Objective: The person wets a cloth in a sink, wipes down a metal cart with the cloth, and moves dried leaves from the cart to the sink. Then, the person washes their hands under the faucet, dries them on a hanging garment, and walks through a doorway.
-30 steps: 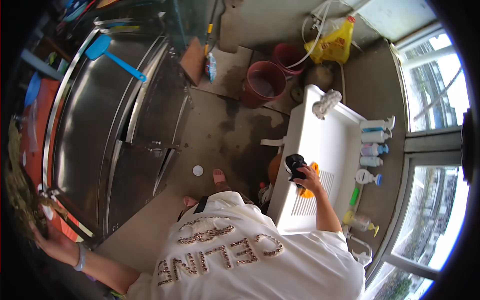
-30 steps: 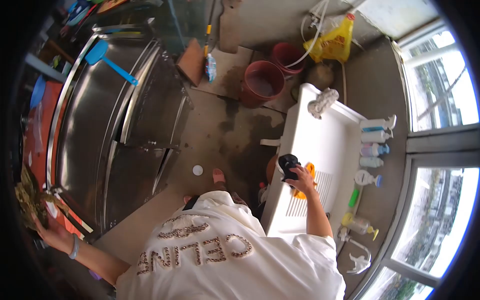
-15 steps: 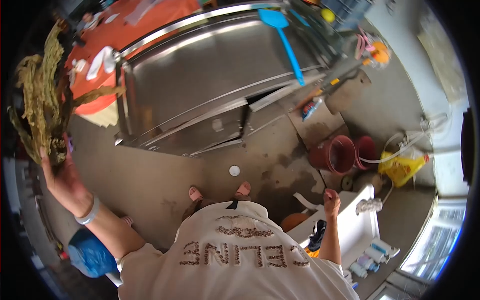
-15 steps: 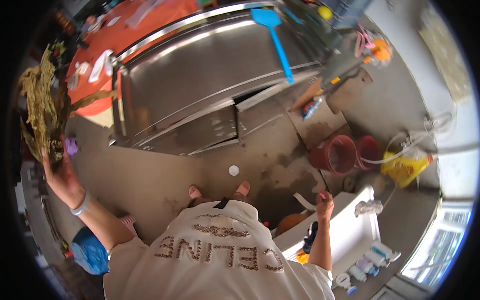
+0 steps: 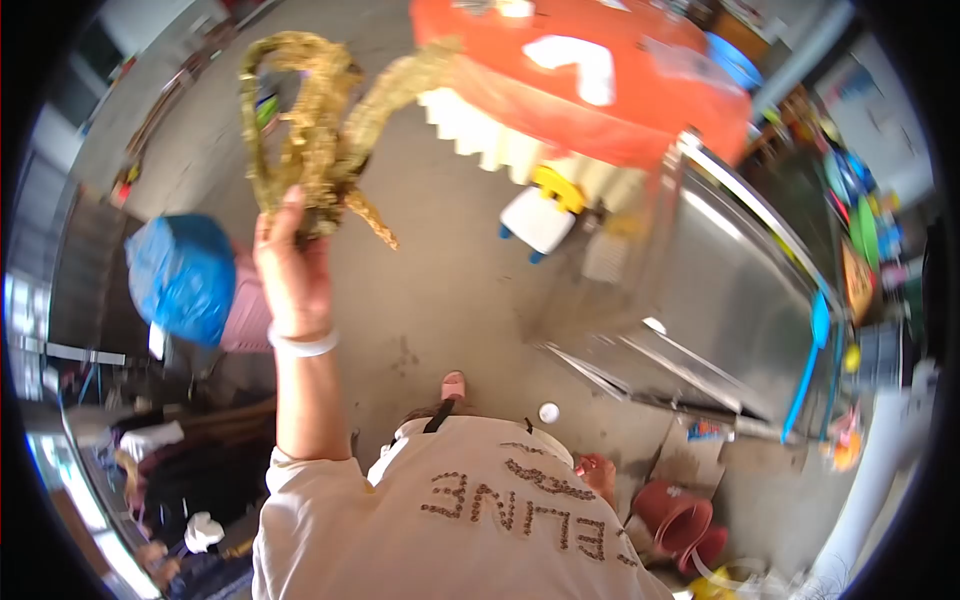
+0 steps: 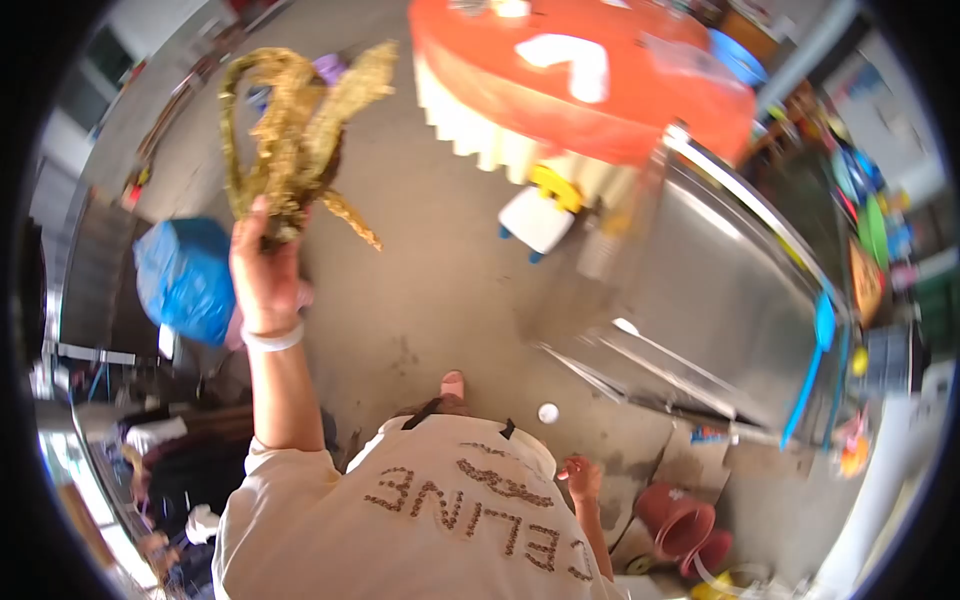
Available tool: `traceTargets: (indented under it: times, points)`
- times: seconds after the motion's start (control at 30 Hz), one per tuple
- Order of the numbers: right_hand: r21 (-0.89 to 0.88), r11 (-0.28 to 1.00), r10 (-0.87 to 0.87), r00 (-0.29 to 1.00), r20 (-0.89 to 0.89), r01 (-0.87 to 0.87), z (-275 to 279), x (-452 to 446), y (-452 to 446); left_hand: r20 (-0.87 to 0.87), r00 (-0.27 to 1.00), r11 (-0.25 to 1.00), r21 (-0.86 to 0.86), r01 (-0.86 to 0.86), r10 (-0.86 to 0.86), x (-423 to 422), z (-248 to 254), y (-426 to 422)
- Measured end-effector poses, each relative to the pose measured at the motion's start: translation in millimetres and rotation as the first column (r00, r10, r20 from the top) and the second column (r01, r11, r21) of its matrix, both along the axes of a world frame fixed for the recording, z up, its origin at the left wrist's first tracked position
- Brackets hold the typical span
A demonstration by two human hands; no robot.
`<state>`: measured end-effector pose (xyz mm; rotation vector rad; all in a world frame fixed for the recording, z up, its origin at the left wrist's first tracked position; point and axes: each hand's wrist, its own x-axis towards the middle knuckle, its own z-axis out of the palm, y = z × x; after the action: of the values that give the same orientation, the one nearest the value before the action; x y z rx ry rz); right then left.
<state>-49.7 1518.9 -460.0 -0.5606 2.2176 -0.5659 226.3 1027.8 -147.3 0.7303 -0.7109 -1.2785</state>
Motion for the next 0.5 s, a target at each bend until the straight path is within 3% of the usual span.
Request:
traceTargets:
  times: [0.07,0.17,0.27,0.4,0.5]
  points:
    - [-0.047,0.995,0.093,0.996,-0.002,-0.093,14.0,0.3,-82.5,0.015,0.998,0.996,0.069,-0.056,0.055,24.3,-19.8,-26.9]
    - [-0.146,0.944,0.279,0.951,-0.131,-0.297,-26.9,-19.9,-168.9,0.076,0.989,0.983,0.127,-0.132,0.123,42.9,-44.3,-37.2]
    - [-0.328,0.89,0.377,0.916,0.137,-0.317,-63.6,-47.3,-274.5,0.096,0.964,0.945,0.196,-0.262,0.247,43.2,-56.8,-55.1]
    - [-0.377,0.825,0.537,0.792,0.29,-0.421,-68.4,-65.5,-395.0,0.141,0.915,0.865,0.297,-0.404,0.379,42.6,-73.7,-60.9]
    - [-0.359,0.707,0.705,0.644,0.296,-0.609,-99.4,-86.6,-456.3,0.19,0.848,0.778,0.337,-0.53,0.495,35.0,-83.0,-51.3]
